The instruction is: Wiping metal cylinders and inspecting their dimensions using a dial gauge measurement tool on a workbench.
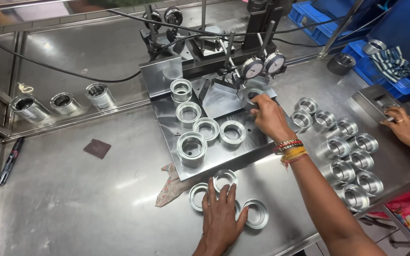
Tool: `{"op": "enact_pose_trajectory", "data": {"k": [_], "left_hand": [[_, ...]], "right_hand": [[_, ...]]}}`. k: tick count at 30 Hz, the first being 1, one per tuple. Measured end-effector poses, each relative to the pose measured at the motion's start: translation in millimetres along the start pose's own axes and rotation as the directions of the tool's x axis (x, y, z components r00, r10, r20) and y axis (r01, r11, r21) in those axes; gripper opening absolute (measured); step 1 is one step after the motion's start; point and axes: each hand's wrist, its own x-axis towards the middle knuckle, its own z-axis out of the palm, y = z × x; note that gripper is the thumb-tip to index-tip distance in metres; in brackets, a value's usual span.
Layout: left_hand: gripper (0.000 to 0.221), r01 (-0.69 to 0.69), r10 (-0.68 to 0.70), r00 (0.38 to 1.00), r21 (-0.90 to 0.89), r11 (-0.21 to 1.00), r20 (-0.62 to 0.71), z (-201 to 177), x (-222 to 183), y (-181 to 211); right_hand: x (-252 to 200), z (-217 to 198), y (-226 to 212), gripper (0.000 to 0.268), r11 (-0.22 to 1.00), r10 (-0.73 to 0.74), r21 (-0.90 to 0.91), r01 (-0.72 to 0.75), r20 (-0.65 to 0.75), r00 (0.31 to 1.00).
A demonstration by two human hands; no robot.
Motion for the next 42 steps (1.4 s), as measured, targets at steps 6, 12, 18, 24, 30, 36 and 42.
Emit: {"op": "enact_pose_trajectory", "data": {"k": [6, 12, 18, 24, 30, 36, 42], "left_hand": [[0.071, -0.006, 0.006, 1.000, -0.008, 1.000, -0.001, -5, 0, 4], [0.070, -0.033, 0.033, 0.998, 0.003, 0.999, -0.053, -4, -2, 0], [0.070, -0.041, 0.043, 0.997, 0.031, 0.999, -0.059, 0, -1, 0], [0.069, -0.050, 0.058, 0.995, 0.102, 0.994, -0.078, 0, 2, 3], [0.070, -0.007, 0.009, 1.000, 0.144, 0.989, -0.012, -8, 5, 11], [0.069, -0.012, 0.018, 0.999, 0.152, 0.988, -0.039, -2, 3, 8], [0.069, -0.019, 0.025, 0.998, 0.119, 0.993, -0.050, -3, 1, 7]], "right_hand": [[7, 6, -33, 0.027, 0.953, -0.272, 0.158, 0.257, 0.080, 0.959], [36, 37, -48, 0.029, 0.980, -0.198, 0.009, 0.200, 0.184, 0.963], [13, 16, -73, 0.039, 0.979, -0.199, 0.036, 0.202, -0.079, 0.977], [-85, -46, -11, 0.031, 0.961, 0.253, 0.153, -0.228, -0.171, 0.952], [-178, -58, 106, 0.044, 0.777, 0.506, -0.354, -0.521, -0.142, 0.851], [-228, -40, 97, 0.031, 0.650, 0.644, -0.387, -0.654, -0.177, 0.745], [-236, -35, 119, 0.025, 0.776, 0.600, -0.158, -0.611, -0.113, 0.792]]}}
